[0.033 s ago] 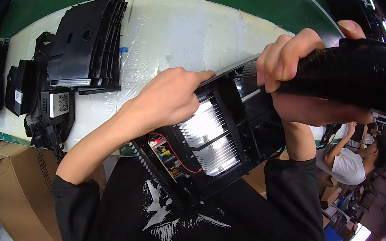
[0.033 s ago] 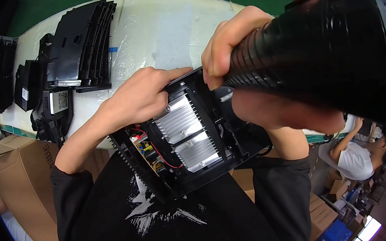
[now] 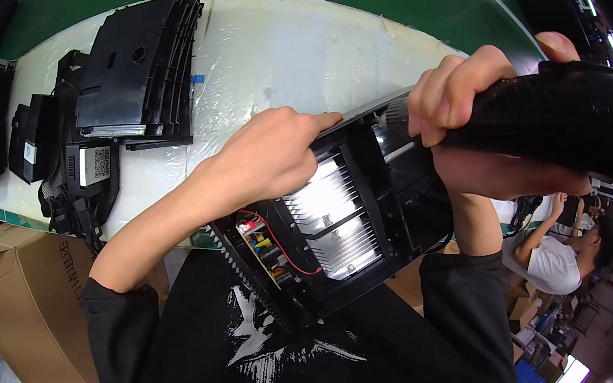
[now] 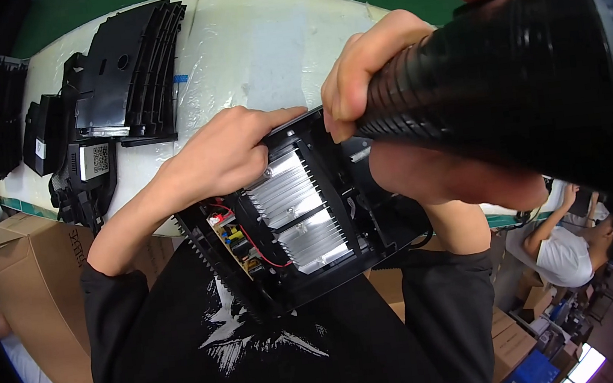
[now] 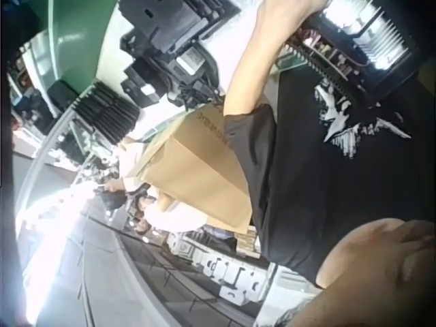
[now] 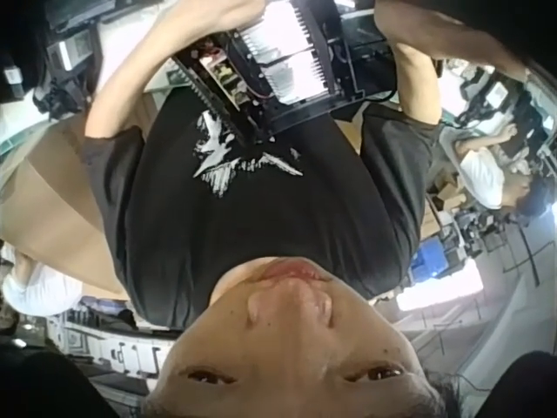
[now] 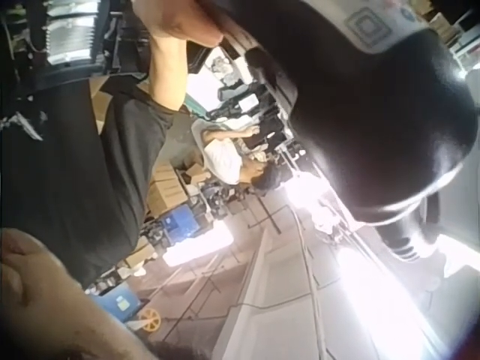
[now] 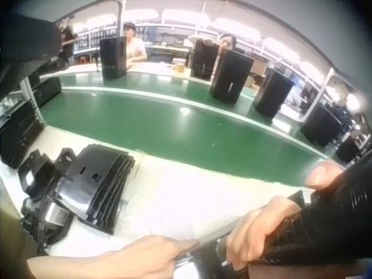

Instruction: Assembling internal components and securing the outer casing of electronic units using an electric screwdriver.

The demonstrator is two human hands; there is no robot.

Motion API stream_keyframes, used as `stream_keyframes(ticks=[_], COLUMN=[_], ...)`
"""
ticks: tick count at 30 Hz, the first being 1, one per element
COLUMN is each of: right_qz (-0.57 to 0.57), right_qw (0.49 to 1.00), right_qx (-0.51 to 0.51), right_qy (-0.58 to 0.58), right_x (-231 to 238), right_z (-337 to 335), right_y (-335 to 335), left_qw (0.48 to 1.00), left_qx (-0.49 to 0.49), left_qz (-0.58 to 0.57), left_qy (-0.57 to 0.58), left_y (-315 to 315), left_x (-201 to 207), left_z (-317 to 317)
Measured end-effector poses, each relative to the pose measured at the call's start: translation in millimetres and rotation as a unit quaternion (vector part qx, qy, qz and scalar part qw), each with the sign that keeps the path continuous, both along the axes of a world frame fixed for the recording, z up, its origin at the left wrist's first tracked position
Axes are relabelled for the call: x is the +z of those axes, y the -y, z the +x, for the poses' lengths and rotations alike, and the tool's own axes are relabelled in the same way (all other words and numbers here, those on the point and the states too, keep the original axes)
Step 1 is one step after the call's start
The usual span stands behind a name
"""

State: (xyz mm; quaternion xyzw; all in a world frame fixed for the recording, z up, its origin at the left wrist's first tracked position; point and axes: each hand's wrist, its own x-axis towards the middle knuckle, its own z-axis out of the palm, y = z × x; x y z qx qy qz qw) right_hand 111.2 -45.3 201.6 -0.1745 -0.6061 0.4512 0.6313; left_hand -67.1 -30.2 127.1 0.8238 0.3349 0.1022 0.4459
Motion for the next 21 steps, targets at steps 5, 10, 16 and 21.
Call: stream_keyframes(ticks=[5,10,16,21], right_qz=[0.010,0.045,0.024,0.129], right_qw=[0.999,0.997,0.999,0.989], right_qx=[0.022,0.049,-0.004,-0.065], right_qy=[0.025,0.049,0.028,-0.025], right_x=[-1.4,-5.2,7.7,76.0], right_z=[5.9,4.0,4.0,88.4], right_y=[-3.2,-10.1,1.2,58.6], left_qw=[1.000,1.000,0.999,0.998], left_qx=[-0.015,0.003,-0.021,-0.047], left_qz=[-0.006,-0.004,0.033,0.025], left_qy=[0.003,0.003,-0.009,0.029], left_y=[-0.2,0.6,-1.0,-16.0], left_x=[7.1,3.6,7.2,3.6], left_z=[1.2,-2.5,0.6,15.0])
